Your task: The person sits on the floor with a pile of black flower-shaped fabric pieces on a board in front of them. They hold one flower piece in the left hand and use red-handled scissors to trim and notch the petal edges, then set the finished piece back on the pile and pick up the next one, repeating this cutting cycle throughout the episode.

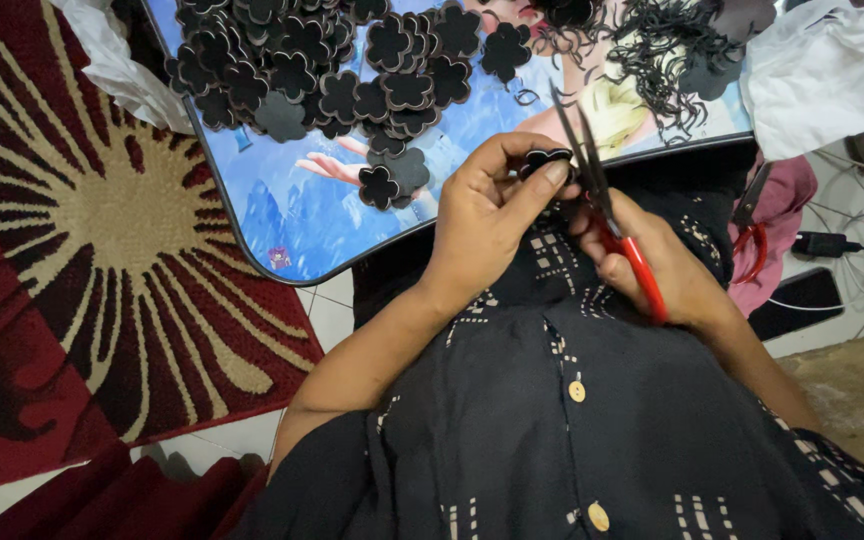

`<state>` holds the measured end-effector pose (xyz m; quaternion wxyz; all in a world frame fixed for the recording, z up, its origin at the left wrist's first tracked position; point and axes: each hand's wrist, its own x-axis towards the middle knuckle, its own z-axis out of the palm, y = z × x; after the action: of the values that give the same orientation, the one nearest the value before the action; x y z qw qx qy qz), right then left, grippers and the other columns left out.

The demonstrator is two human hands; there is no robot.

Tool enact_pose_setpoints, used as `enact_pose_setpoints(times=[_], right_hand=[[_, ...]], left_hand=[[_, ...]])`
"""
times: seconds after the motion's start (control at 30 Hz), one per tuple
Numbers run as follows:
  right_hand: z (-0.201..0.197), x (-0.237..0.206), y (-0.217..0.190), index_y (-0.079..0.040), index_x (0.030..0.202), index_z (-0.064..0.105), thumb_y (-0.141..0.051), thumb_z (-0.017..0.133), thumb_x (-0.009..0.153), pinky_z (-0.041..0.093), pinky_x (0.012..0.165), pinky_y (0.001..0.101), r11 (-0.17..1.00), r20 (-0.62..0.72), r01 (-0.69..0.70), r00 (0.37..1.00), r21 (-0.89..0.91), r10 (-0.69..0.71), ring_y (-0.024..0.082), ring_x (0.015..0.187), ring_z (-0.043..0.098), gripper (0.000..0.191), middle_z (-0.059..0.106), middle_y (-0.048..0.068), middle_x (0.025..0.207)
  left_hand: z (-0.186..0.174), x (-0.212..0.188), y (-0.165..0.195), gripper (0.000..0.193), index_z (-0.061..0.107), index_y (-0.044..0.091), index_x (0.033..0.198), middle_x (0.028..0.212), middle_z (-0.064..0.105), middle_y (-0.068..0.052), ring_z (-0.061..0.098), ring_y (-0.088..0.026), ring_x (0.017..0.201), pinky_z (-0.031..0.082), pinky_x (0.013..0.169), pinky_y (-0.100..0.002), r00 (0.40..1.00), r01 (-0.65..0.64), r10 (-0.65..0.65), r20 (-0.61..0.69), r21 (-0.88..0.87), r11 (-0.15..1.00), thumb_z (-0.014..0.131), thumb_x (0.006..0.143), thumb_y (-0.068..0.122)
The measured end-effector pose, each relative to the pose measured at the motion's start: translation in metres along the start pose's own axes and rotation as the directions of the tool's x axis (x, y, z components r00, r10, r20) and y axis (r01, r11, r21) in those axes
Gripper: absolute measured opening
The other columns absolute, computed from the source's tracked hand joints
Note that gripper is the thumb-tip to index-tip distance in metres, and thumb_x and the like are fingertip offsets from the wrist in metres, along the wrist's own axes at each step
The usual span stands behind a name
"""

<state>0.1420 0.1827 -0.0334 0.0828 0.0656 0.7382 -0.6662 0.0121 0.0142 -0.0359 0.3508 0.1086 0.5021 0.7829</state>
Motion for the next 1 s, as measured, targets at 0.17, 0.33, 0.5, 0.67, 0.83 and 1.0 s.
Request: enact_pose_setpoints(times=[0.17, 0.33, 0.5, 0.67, 0.83, 1.0], right_hand=[[-0.0015, -0.0002, 0.0014, -0.003, 0.121, 0.052, -0.078, 0.054, 0.087, 0.043, 0.064, 0.0274, 0.999, 0.006, -0.021, 1.000, -0.048, 0.021, 0.011, 0.073, 0.049, 0.083, 0.053, 0.002, 0.084], [-0.0030, -0.0015, 0.0050, -0.003, 0.117, 0.053, -0.077, 0.054, 0.088, 0.043, 0.065, 0.0277, 0.997, 0.017, -0.030, 0.999, -0.072, 0.031, 0.011, 0.072, 0.049, 0.079, 0.053, 0.002, 0.082], [-0.0040, -0.0011, 0.0061, -0.004, 0.116, 0.053, -0.076, 0.053, 0.088, 0.043, 0.064, 0.0270, 0.997, 0.021, -0.035, 0.999, -0.065, 0.036, 0.010, 0.071, 0.048, 0.077, 0.053, 0.001, 0.082], [-0.0041, -0.0007, 0.0052, -0.003, 0.119, 0.053, -0.076, 0.054, 0.089, 0.043, 0.065, 0.0269, 0.999, 0.032, -0.025, 0.999, -0.044, 0.026, 0.011, 0.073, 0.048, 0.078, 0.053, 0.002, 0.084], [-0.0046, -0.0007, 0.0036, -0.003, 0.121, 0.053, -0.076, 0.054, 0.089, 0.044, 0.068, 0.0275, 0.998, 0.050, 0.002, 0.999, -0.057, 0.001, 0.011, 0.077, 0.050, 0.080, 0.054, 0.002, 0.087], [-0.0045, 0.0005, 0.0040, -0.002, 0.123, 0.052, -0.077, 0.054, 0.087, 0.044, 0.067, 0.0285, 0.999, 0.053, -0.018, 0.998, -0.043, 0.020, 0.012, 0.076, 0.049, 0.083, 0.054, 0.003, 0.086]], left_hand=[[-0.0001, -0.0023, 0.0078, 0.021, 0.067, -0.001, 0.124, 0.110, 0.070, -0.001, 0.063, -0.005, 0.094, 0.053, 0.085, -0.021, 0.998, -0.039, 0.045, -0.042, 0.133, 0.990, 0.068, 0.104, 0.004], [0.0000, -0.0028, 0.0081, 0.024, 0.065, 0.001, 0.123, 0.105, 0.069, 0.001, 0.063, -0.003, 0.092, 0.053, 0.083, -0.019, 0.992, -0.069, 0.091, -0.083, 0.234, 0.970, 0.072, 0.100, 0.003], [-0.0045, -0.0028, 0.0041, 0.022, 0.068, -0.001, 0.121, 0.105, 0.072, 0.000, 0.066, -0.005, 0.091, 0.054, 0.081, -0.021, 0.998, -0.016, 0.026, -0.056, 0.169, 0.985, 0.072, 0.099, 0.004], [-0.0033, -0.0010, 0.0027, 0.027, 0.065, -0.002, 0.125, 0.106, 0.071, -0.001, 0.065, -0.005, 0.091, 0.055, 0.082, -0.021, 0.997, -0.006, 0.017, -0.071, 0.152, 0.988, 0.073, 0.099, 0.003], [0.0005, -0.0012, 0.0050, 0.036, 0.059, -0.001, 0.128, 0.101, 0.071, -0.003, 0.067, -0.006, 0.088, 0.056, 0.080, -0.021, 0.996, -0.009, 0.024, -0.087, 0.169, 0.986, 0.075, 0.096, 0.003], [0.0035, -0.0014, 0.0060, 0.035, 0.059, -0.001, 0.126, 0.098, 0.071, -0.003, 0.067, -0.006, 0.085, 0.056, 0.077, -0.021, 0.994, 0.004, 0.015, -0.107, 0.174, 0.985, 0.075, 0.096, 0.004]])
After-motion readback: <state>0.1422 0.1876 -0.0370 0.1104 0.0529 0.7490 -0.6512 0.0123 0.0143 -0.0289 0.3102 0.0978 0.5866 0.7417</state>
